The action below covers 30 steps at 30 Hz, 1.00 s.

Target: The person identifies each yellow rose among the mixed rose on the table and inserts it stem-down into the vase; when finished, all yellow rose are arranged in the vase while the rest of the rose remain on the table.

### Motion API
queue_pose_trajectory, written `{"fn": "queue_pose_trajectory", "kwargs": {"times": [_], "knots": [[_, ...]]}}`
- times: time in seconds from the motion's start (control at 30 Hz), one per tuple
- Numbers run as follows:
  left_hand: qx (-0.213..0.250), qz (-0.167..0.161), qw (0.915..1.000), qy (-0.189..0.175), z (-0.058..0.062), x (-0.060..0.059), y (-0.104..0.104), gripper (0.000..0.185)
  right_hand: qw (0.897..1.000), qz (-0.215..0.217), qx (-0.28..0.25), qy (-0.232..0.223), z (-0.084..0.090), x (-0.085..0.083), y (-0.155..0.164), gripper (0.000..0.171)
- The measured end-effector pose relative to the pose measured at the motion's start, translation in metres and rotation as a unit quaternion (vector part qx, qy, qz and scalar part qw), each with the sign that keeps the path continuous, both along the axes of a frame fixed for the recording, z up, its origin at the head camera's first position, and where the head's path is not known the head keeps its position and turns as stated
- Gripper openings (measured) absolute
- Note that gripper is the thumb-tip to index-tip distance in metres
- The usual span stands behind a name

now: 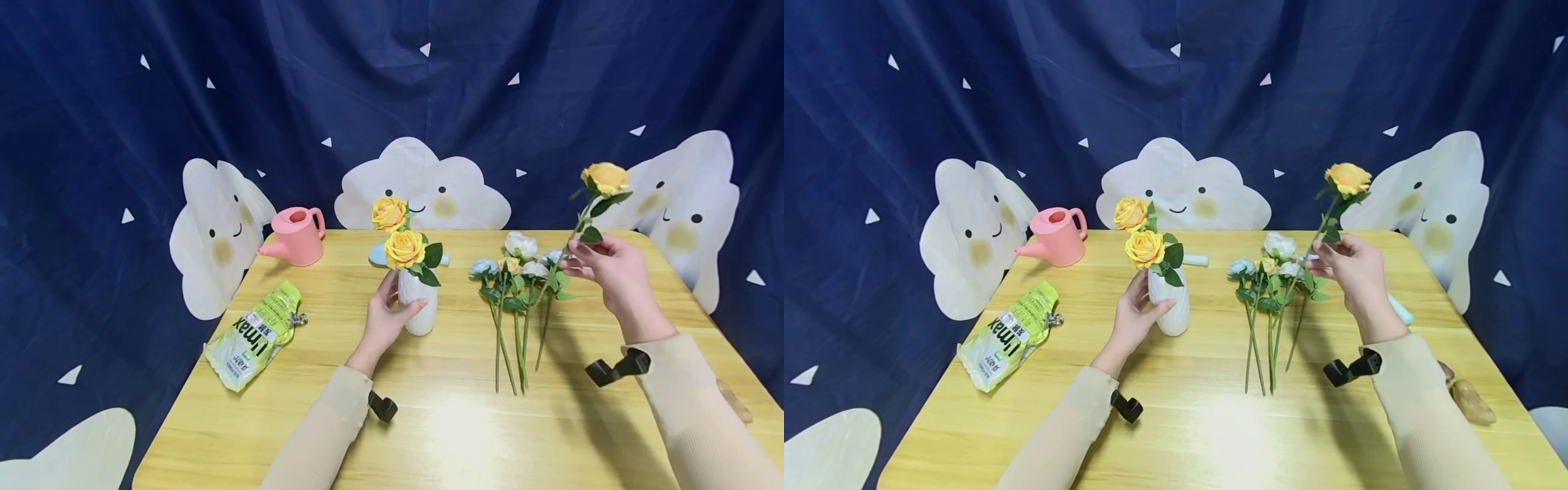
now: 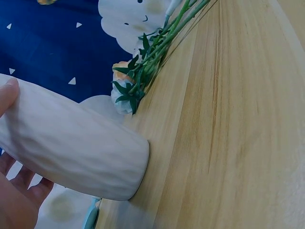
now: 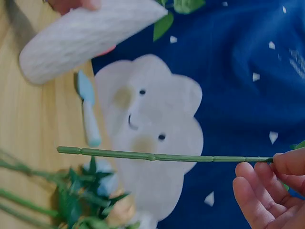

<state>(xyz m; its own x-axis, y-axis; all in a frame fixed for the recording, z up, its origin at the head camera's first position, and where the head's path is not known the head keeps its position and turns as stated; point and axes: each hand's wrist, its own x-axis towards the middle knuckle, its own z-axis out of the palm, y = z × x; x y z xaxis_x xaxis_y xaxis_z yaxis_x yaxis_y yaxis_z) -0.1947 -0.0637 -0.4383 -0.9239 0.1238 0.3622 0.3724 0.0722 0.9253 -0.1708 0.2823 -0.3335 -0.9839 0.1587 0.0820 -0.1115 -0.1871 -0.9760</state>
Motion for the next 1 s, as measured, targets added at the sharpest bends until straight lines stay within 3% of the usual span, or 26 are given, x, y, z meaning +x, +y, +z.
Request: {"fn": "queue_pose_trajectory", "kwargs": {"times": [0.2,0.63,0.77,1.0], "knots": [[-0.006,0.014,0.9999,-0.007,-0.015,-0.01,-0.001,0.078,0.999,0.009,0.014,0.045,0.028,-0.013,-0.032,0.012],[0.005,0.007,0.9999,-0.009,-0.011,-0.01,-0.002,0.08,0.982,0.032,-0.03,0.184,0.095,-0.037,-0.108,0.021],[0.002,0.003,0.9998,-0.019,0.005,0.001,-0.001,0.078,0.977,0.046,-0.042,0.204,0.106,-0.043,-0.121,0.018],[0.006,0.007,0.9998,-0.016,-0.01,-0.006,0.0,0.079,0.981,0.054,0.015,0.184,0.103,-0.048,-0.135,0.012]]}}
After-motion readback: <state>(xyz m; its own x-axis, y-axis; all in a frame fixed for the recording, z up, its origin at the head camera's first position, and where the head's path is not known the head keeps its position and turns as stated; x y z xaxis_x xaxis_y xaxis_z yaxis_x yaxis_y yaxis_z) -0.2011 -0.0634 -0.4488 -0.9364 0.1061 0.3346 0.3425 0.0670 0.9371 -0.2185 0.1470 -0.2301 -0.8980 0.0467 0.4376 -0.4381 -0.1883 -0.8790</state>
